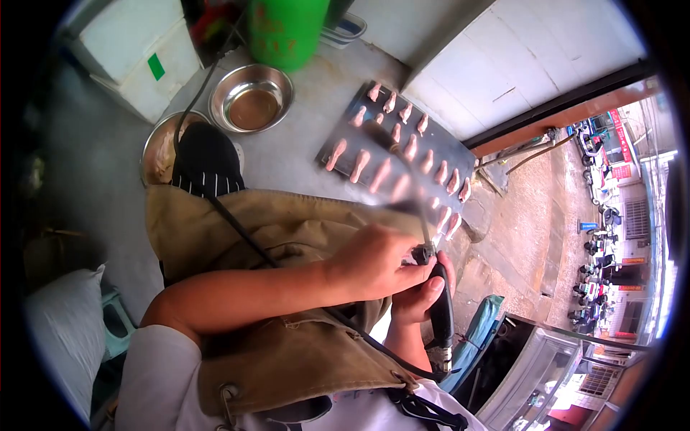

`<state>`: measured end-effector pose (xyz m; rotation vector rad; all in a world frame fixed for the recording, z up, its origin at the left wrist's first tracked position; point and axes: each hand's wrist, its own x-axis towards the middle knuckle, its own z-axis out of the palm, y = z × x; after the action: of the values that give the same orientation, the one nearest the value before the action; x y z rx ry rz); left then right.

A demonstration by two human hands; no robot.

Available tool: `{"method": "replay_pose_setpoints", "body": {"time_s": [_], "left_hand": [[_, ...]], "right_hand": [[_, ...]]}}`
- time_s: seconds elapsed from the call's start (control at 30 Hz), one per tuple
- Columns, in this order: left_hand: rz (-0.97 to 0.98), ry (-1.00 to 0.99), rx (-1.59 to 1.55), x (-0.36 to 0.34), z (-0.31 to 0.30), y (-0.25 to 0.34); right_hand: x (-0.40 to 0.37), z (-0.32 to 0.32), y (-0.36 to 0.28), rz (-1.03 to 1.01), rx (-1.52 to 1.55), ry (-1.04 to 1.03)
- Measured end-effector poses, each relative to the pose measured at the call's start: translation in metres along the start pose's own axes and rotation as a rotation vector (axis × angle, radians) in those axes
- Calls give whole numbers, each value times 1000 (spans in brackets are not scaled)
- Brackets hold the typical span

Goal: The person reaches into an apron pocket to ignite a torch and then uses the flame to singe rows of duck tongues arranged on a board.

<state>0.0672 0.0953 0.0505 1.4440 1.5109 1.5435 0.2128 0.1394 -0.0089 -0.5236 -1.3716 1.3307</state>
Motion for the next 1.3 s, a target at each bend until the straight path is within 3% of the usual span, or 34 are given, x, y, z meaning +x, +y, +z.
{"method": "replay_pose_setpoints", "body": {"time_s": [0.13, 0.23, 0.63, 0.9, 0.93, 0.97, 1.1, 1.17, 1.23, 1.3], "left_hand": [[25, 57, -40, 2, -7, -5], [-15, -2, -28, 2, -16, -5], [45, 132, -91, -2, -28, -15], [34, 123, -73, -7, -48, -24], [27, 107, -55, -12, -56, -28], [-93, -64, 91, -22, -70, -34], [-343, -465, 373, -76, -120, -81], [-487, -537, 384, -77, -154, -75], [-693, -558, 318, -65, -189, -66], [-627, -562, 448, -52, -225, -69]], "right_hand": [[0, 1, 7, -24, -106, 22], [2, 9, 7, -3, -63, 12], [6, 27, 7, 15, -42, -16], [18, 40, 12, -23, -123, 87], [26, 33, 15, -29, -199, 109], [36, 32, 13, 19, -155, 108], [109, 46, 23, -108, -227, 166], [157, 47, 36, -86, -259, 175], [208, 60, 43, -194, -484, 42], [256, 92, 44, -77, -624, 9]]}}
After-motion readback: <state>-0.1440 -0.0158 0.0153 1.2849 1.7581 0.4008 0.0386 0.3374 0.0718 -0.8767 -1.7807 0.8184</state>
